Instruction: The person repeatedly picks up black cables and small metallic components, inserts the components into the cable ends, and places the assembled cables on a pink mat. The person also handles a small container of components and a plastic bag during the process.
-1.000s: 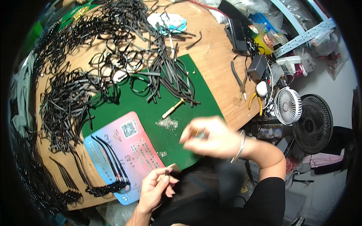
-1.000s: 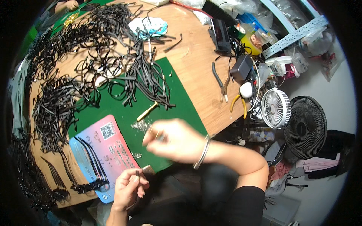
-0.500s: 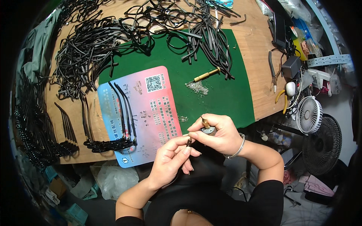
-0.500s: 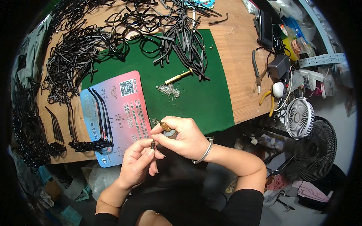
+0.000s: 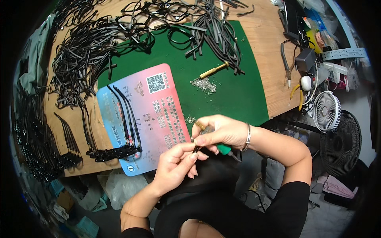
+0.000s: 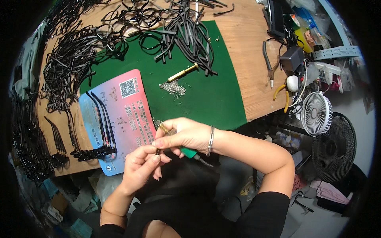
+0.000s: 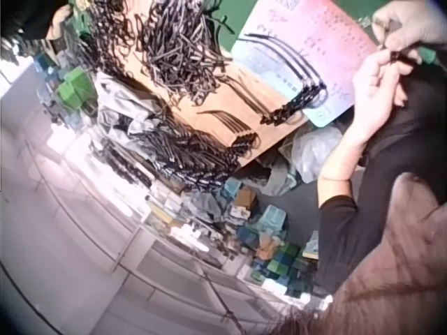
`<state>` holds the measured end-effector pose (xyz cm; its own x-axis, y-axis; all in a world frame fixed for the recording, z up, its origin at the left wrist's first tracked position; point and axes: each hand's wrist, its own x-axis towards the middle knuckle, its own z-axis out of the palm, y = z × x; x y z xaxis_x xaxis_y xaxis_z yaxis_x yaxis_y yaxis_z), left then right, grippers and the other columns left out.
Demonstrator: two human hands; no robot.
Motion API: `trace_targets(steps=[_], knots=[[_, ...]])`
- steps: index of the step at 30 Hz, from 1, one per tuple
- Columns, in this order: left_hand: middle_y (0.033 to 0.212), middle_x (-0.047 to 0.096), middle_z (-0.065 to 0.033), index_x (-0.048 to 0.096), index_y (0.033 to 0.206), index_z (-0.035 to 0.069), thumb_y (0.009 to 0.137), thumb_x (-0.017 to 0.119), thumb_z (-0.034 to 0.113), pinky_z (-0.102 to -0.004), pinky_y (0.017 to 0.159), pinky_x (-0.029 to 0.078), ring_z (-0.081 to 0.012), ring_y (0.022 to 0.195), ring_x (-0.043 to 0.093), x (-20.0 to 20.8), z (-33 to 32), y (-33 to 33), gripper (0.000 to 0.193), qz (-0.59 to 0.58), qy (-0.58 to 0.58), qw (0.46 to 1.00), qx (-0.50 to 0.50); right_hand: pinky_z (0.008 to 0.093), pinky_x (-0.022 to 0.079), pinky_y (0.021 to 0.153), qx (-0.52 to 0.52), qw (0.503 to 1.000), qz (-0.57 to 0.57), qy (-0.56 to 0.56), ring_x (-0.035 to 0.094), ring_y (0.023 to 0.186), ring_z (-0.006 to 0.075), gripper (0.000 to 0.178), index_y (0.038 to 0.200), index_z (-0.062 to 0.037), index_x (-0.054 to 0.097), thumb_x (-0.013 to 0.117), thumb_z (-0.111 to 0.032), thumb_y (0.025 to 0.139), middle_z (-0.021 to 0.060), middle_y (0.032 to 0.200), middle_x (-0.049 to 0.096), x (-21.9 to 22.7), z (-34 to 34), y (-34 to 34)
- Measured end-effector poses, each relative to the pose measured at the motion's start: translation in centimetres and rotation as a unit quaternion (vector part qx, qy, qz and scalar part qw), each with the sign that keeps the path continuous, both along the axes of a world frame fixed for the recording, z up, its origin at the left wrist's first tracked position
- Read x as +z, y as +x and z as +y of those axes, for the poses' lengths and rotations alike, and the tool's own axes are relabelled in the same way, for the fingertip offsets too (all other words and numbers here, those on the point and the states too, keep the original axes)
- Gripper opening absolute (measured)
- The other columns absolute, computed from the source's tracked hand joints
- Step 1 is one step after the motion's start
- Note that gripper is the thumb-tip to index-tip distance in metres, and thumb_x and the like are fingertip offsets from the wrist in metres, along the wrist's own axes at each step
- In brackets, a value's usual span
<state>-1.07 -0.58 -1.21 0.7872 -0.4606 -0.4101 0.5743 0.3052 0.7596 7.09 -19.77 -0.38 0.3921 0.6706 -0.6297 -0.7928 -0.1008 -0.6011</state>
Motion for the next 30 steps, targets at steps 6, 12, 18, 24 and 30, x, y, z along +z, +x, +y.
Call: trace_targets(steps=[6, 12, 18, 24, 30], knots=[[0.094, 0.063, -0.008, 0.046, 0.12, 0.0, 0.095, 0.042, 0.005, -0.0193, 0.053, 0.046, -0.0059, 0.058, 0.053, 0.0, -0.2, -0.3, 0.026, -0.021, 0.013, 1.0, -0.014, 0.0215, 0.044, 0.059, 0.054, 0.995, -0.07, -0.054, 0.052, 0.067, 0.0089, 0.038, 0.1, 0.0015, 0.051, 0.066, -0.029, 0.084, 0.0056, 0.086, 0.054, 0.1, 0.2, -0.9], [0.093, 0.063, -0.0085, 0.043, 0.124, -0.001, 0.094, 0.039, 0.001, -0.0186, 0.051, 0.045, -0.0057, 0.057, 0.052, -0.5, 0.4, -0.6, 0.03, -0.081, 0.112, 0.99, -0.041, 0.0354, 0.046, 0.078, 0.101, 0.922, -0.329, -0.18, 0.056, 0.084, 0.0269, 0.05, 0.107, 0.0047, 0.043, 0.058, -0.039, 0.087, 0.0214, 0.102, 0.053, -0.4, -0.8, -2.1], [0.091, 0.064, -0.0093, 0.047, 0.119, -0.002, 0.092, 0.042, -0.001, -0.0202, 0.05, 0.048, -0.0067, 0.055, 0.055, -1.3, 0.9, 0.4, 0.028, -0.108, 0.222, 0.967, 0.059, 0.0406, 0.051, 0.064, 0.106, 0.755, -0.539, -0.359, 0.058, 0.076, 0.0335, 0.039, 0.12, -0.0062, 0.041, 0.054, -0.011, 0.084, 0.0174, 0.099, 0.046, 1.1, -4.0, -2.1], [0.089, 0.065, -0.0094, 0.05, 0.117, -0.001, 0.089, 0.044, -0.004, -0.022, 0.051, 0.05, -0.0092, 0.056, 0.06, -1.8, -0.6, 1.4, 0.028, -0.164, 0.277, 0.946, 0.046, 0.0318, 0.05, 0.048, 0.094, 0.604, -0.659, -0.439, 0.059, 0.06, 0.0212, 0.045, 0.117, -0.0093, 0.052, 0.063, -0.008, 0.073, 0.0104, 0.09, 0.047, -1.4, -2.9, -2.4], [0.09, 0.065, -0.01, 0.049, 0.117, -0.002, 0.089, 0.043, -0.005, -0.0214, 0.051, 0.05, -0.0081, 0.057, 0.059, -1.8, -0.6, 1.7, 0.029, -0.191, 0.279, 0.94, 0.038, 0.0312, 0.05, 0.047, 0.099, 0.61, -0.651, -0.44, 0.059, 0.06, 0.0208, 0.042, 0.114, -0.0091, 0.053, 0.063, -0.009, 0.073, 0.01, 0.089, 0.047, -1.6, -2.2, -2.0]])
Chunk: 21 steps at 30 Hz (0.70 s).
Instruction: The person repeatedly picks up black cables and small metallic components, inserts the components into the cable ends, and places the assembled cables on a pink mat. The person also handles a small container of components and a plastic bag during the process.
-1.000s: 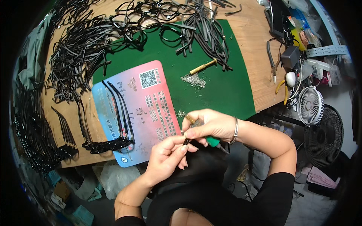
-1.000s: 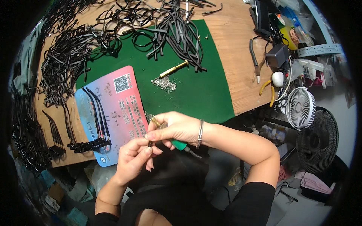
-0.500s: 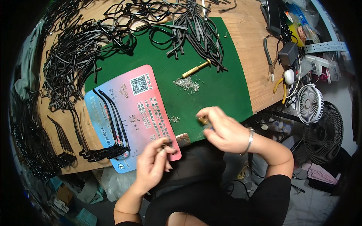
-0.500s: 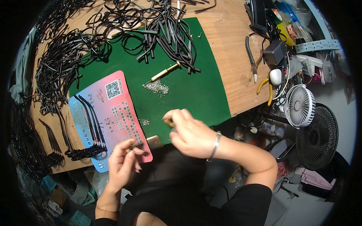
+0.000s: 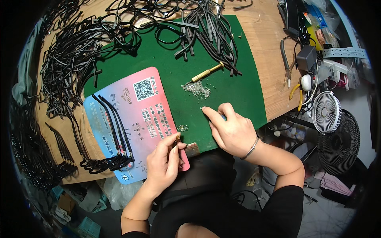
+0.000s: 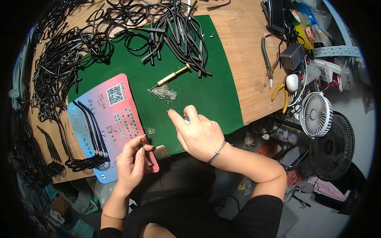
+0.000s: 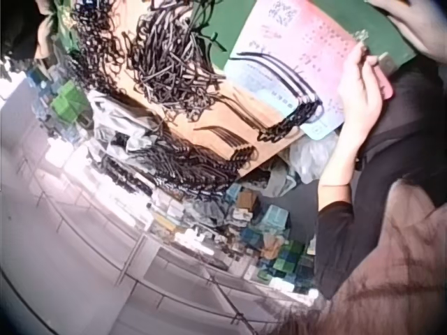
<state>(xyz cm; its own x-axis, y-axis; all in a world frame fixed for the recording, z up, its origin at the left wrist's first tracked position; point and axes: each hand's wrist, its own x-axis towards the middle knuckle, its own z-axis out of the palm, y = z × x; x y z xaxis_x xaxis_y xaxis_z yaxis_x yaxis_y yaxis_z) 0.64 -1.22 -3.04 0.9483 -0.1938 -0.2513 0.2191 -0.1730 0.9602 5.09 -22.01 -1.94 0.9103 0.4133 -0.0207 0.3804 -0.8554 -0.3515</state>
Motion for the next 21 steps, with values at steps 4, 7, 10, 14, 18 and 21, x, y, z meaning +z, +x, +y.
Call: trace_targets(steps=[4, 7, 10, 14, 18, 21], knots=[[0.09, 0.064, -0.0107, 0.048, 0.118, -0.003, 0.091, 0.043, -0.003, -0.0205, 0.049, 0.047, -0.0075, 0.055, 0.056, 0.1, 0.3, -0.2, 0.028, 0.05, -0.056, 0.997, 0.018, 0.0318, 0.05, 0.046, -0.009, 1.0, -0.013, -0.011, 0.059, 0.059, 0.0212, 0.044, 0.115, -0.0093, 0.051, 0.063, -0.01, 0.073, 0.0104, 0.089, 0.047, 0.0, 0.1, 0.1], [0.091, 0.063, -0.0127, 0.046, 0.119, -0.004, 0.093, 0.042, 0.0, -0.0192, 0.047, 0.045, -0.007, 0.054, 0.054, 0.4, 1.1, -1.0, 0.027, 0.123, -0.138, 0.981, 0.059, 0.032, 0.049, 0.046, -0.011, 1.0, -0.008, -0.015, 0.058, 0.059, 0.0213, 0.045, 0.116, -0.0095, 0.051, 0.063, -0.01, 0.073, 0.0104, 0.088, 0.047, 0.0, 0.1, 0.0], [0.092, 0.063, -0.0126, 0.046, 0.119, -0.005, 0.093, 0.041, -0.001, -0.0189, 0.047, 0.045, -0.007, 0.054, 0.055, 1.0, 1.4, -1.4, 0.027, 0.104, -0.118, 0.986, 0.051, 0.0322, 0.049, 0.046, -0.005, 1.0, -0.01, -0.019, 0.058, 0.058, 0.0216, 0.046, 0.116, -0.0101, 0.051, 0.063, -0.009, 0.072, 0.0103, 0.088, 0.046, 0.0, 0.1, 0.0], [0.092, 0.064, -0.0113, 0.047, 0.117, -0.005, 0.092, 0.042, -0.002, -0.0189, 0.049, 0.047, -0.0058, 0.056, 0.055, 0.1, 1.0, 0.0, 0.026, 0.102, -0.06, 0.993, 0.024, 0.0329, 0.049, 0.046, 0.015, 0.999, -0.005, -0.03, 0.058, 0.058, 0.0221, 0.047, 0.116, -0.0103, 0.051, 0.062, -0.008, 0.071, 0.0104, 0.089, 0.047, -0.1, 0.0, 0.1], [0.091, 0.064, -0.0094, 0.048, 0.116, -0.005, 0.091, 0.041, -0.002, -0.019, 0.05, 0.048, -0.0046, 0.056, 0.055, 0.0, 1.0, 0.1, 0.026, 0.131, -0.069, 0.988, 0.035, 0.0389, 0.05, 0.049, 0.006, 0.998, 0.06, 0.007, 0.059, 0.06, 0.0301, 0.037, 0.115, -0.0106, 0.05, 0.057, -0.009, 0.078, 0.0141, 0.087, 0.048, 0.5, 0.2, 0.5], [0.091, 0.065, -0.0092, 0.049, 0.116, -0.004, 0.091, 0.043, -0.002, -0.0196, 0.049, 0.048, -0.0048, 0.055, 0.056, 0.1, 0.6, -0.2, 0.026, 0.133, -0.055, 0.988, 0.057, 0.0411, 0.051, 0.064, 0.012, 0.951, 0.265, 0.157, 0.058, 0.071, 0.0356, 0.029, 0.115, -0.0114, 0.05, 0.051, -0.012, 0.085, 0.0167, 0.09, 0.05, 1.8, 1.0, -0.3]])
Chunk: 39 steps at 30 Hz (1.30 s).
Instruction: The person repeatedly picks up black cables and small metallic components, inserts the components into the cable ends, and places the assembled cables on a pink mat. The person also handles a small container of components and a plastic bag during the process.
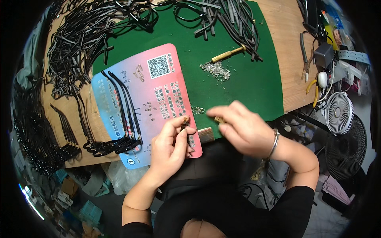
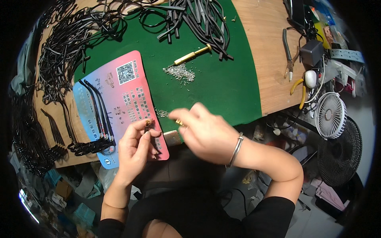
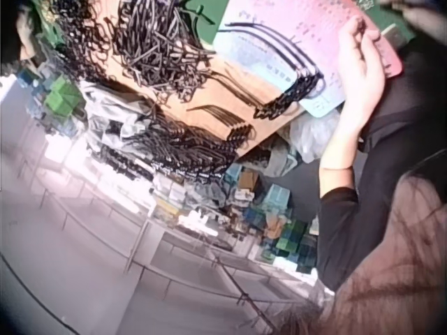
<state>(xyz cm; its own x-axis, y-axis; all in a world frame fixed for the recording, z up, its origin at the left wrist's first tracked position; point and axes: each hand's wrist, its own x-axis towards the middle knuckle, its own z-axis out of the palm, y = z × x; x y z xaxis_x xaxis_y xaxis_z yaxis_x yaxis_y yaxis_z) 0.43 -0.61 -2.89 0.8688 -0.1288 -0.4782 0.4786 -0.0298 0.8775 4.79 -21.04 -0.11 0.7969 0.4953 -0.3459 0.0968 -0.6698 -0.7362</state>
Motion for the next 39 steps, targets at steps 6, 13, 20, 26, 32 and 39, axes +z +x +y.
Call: trace_targets(steps=[6, 13, 20, 26, 32, 39], knots=[[0.089, 0.065, -0.0133, 0.054, 0.109, -0.003, 0.087, 0.048, -0.004, -0.0267, 0.058, 0.052, -0.0151, 0.064, 0.064, -1.2, -0.9, -0.6, 0.023, -0.154, 0.163, 0.975, -0.008, 0.0379, 0.05, 0.069, 0.065, 0.993, 0.066, 0.071, 0.054, 0.081, 0.0294, 0.025, 0.111, -0.0054, 0.05, 0.049, -0.01, 0.086, 0.0117, 0.093, 0.055, 0.5, 2.5, 0.1], [0.09, 0.065, -0.0178, 0.055, 0.108, -0.003, 0.083, 0.052, -0.005, -0.0309, 0.065, 0.053, -0.0255, 0.075, 0.067, -1.4, -1.4, -0.6, 0.024, -0.23, 0.228, 0.946, 0.001, 0.0365, 0.049, 0.072, 0.068, 0.993, 0.071, 0.071, 0.055, 0.078, 0.0292, 0.03, 0.117, -0.0113, 0.049, 0.048, -0.012, 0.088, 0.014, 0.092, 0.051, 0.5, 2.6, 0.0], [0.089, 0.065, -0.0151, 0.056, 0.108, -0.004, 0.084, 0.052, -0.005, -0.0291, 0.066, 0.052, -0.0206, 0.074, 0.066, -1.5, -2.0, -0.7, 0.024, -0.275, 0.276, 0.921, 0.005, 0.0362, 0.052, 0.059, 0.067, 0.992, -0.06, 0.087, 0.056, 0.074, 0.0254, 0.024, 0.109, -0.0003, 0.05, 0.047, -0.009, 0.087, 0.0106, 0.086, 0.058, -0.5, 2.9, -0.6], [0.085, 0.065, -0.0178, 0.056, 0.106, -0.004, 0.081, 0.053, -0.006, -0.0311, 0.063, 0.053, -0.0255, 0.073, 0.067, -1.5, -1.6, -0.4, 0.025, -0.287, 0.28, 0.916, -0.001, 0.0256, 0.043, 0.045, -0.031, 0.903, 0.408, 0.13, 0.051, 0.05, 0.0103, 0.031, 0.12, -0.0007, 0.046, 0.039, -0.016, 0.093, 0.0055, 0.075, 0.054, 1.2, 3.2, 2.4], [0.083, 0.065, -0.0179, 0.056, 0.106, -0.004, 0.081, 0.052, -0.007, -0.0315, 0.063, 0.053, -0.0257, 0.072, 0.067, -1.4, -1.2, -0.1, 0.025, -0.283, 0.274, 0.919, -0.014, 0.0255, 0.045, 0.049, -0.001, 0.919, 0.377, 0.118, 0.052, 0.056, 0.0103, 0.028, 0.117, -0.0005, 0.046, 0.041, -0.016, 0.094, 0.0068, 0.083, 0.054, 1.0, 3.6, 2.9], [0.084, 0.065, -0.0192, 0.055, 0.105, -0.004, 0.082, 0.051, -0.005, -0.0321, 0.064, 0.052, -0.0273, 0.075, 0.067, -1.0, -1.1, 0.3, 0.024, -0.251, 0.251, 0.934, -0.036, 0.0418, 0.048, 0.075, 0.077, 0.986, 0.119, 0.086, 0.059, 0.085, 0.0392, 0.024, 0.105, 0.0009, 0.049, 0.044, -0.016, 0.089, 0.0243, 0.096, 0.057, -1.3, 3.4, 1.5]])
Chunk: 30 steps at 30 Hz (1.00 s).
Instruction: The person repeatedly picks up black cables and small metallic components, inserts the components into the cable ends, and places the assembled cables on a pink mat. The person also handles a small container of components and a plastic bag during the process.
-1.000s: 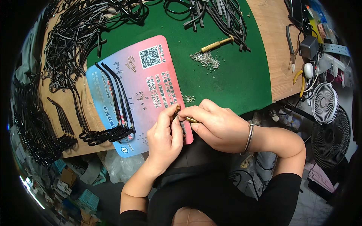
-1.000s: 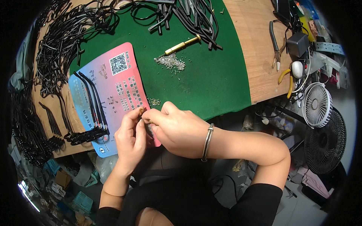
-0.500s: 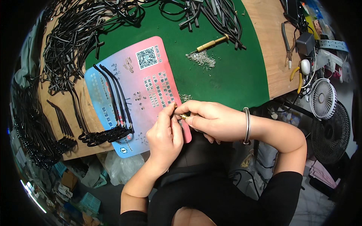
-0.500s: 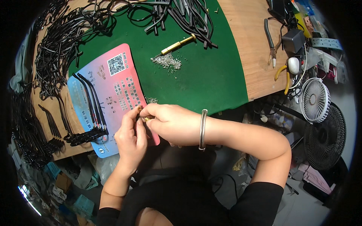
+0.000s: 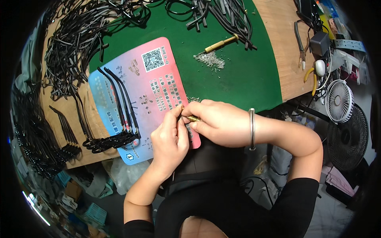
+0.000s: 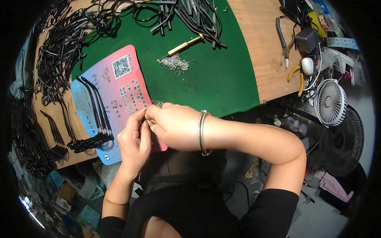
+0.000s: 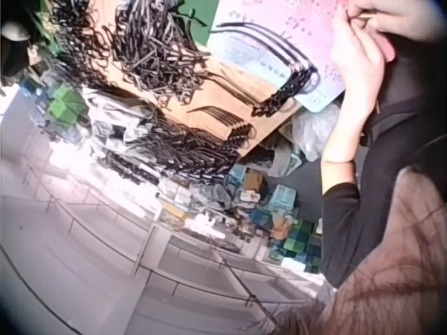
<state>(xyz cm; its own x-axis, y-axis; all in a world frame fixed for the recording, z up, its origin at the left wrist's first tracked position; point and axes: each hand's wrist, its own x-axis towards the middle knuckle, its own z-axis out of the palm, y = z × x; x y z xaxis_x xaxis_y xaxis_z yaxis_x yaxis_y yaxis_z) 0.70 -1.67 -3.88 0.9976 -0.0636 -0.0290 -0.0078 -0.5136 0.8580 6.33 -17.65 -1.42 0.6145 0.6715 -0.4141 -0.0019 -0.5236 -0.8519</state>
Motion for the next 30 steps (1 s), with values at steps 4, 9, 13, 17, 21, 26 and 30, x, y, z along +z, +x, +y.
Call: trace_targets(steps=[4, 9, 13, 17, 21, 26, 30], knots=[[0.085, 0.065, -0.0197, 0.055, 0.106, -0.005, 0.083, 0.051, -0.004, -0.032, 0.065, 0.052, -0.0286, 0.076, 0.067, 0.1, 0.2, -0.2, 0.023, 0.003, 0.01, 1.0, -0.004, 0.0423, 0.051, 0.071, 0.033, 0.992, -0.048, -0.109, 0.06, 0.076, 0.0364, 0.03, 0.118, -0.0065, 0.048, 0.047, -0.018, 0.09, 0.0184, 0.095, 0.051, 2.3, 0.2, -1.2], [0.087, 0.064, -0.0097, 0.045, 0.119, -0.003, 0.092, 0.042, -0.002, -0.0179, 0.056, 0.043, -0.0041, 0.062, 0.052, 1.3, 0.5, 1.0, 0.027, 0.061, -0.027, 0.996, 0.054, 0.0454, 0.052, 0.061, 0.006, 0.989, -0.119, -0.089, 0.06, 0.065, 0.0402, 0.034, 0.118, -0.0035, 0.044, 0.049, -0.018, 0.088, 0.0221, 0.094, 0.049, 3.4, -1.7, -1.8], [0.092, 0.061, -0.0073, 0.042, 0.121, -0.002, 0.093, 0.041, 0.0, -0.0169, 0.052, 0.04, -0.0033, 0.057, 0.046, 1.4, 0.4, 0.7, 0.028, 0.085, -0.139, 0.986, 0.027, 0.0424, 0.051, 0.065, -0.058, 0.985, -0.159, -0.045, 0.059, 0.073, 0.0365, 0.034, 0.12, -0.0049, 0.043, 0.051, -0.017, 0.089, 0.0183, 0.096, 0.048, 0.2, -3.0, -1.8], [0.086, 0.063, -0.0107, 0.054, 0.104, -0.003, 0.088, 0.052, 0.003, -0.0288, 0.068, 0.049, -0.0166, 0.075, 0.062, 2.8, 1.5, 3.6, 0.018, 0.024, 0.006, 0.992, -0.124, 0.0423, 0.049, 0.069, -0.082, 0.986, -0.143, -0.006, 0.057, 0.078, 0.0352, 0.033, 0.118, -0.0044, 0.045, 0.05, -0.018, 0.089, 0.0166, 0.096, 0.047, -0.8, -4.3, -1.5], [0.078, 0.057, -0.0133, 0.057, 0.091, 0.004, 0.081, 0.056, 0.004, -0.0396, 0.057, 0.047, -0.0323, 0.067, 0.058, 4.5, -3.8, 16.4, 0.01, -0.265, 0.182, 0.932, -0.167, 0.0409, 0.049, 0.07, -0.059, 0.988, -0.141, -0.022, 0.057, 0.079, 0.0344, 0.032, 0.116, -0.0053, 0.048, 0.05, -0.022, 0.089, 0.0169, 0.095, 0.049, -0.6, -4.2, -1.2], [0.086, 0.053, -0.0115, 0.061, 0.087, 0.008, 0.08, 0.053, 0.011, -0.0389, 0.059, 0.049, -0.0289, 0.073, 0.06, -0.1, -5.8, 25.0, 0.011, -0.263, 0.379, 0.867, -0.19, 0.037, 0.048, 0.071, -0.103, 0.985, -0.131, 0.036, 0.057, 0.08, 0.0306, 0.029, 0.11, -0.0037, 0.052, 0.053, -0.023, 0.088, 0.0156, 0.092, 0.052, -1.1, -5.2, -1.6], [0.088, 0.057, -0.0088, 0.063, 0.088, 0.01, 0.074, 0.061, 0.008, -0.0337, 0.06, 0.051, -0.0255, 0.073, 0.062, 0.9, -4.9, 25.2, 0.014, -0.394, 0.268, 0.85, -0.223, 0.0362, 0.046, 0.077, -0.079, 0.993, -0.069, 0.062, 0.056, 0.085, 0.0307, 0.031, 0.109, -0.0008, 0.052, 0.053, -0.024, 0.088, 0.0161, 0.094, 0.055, -1.2, -6.5, -0.4]])
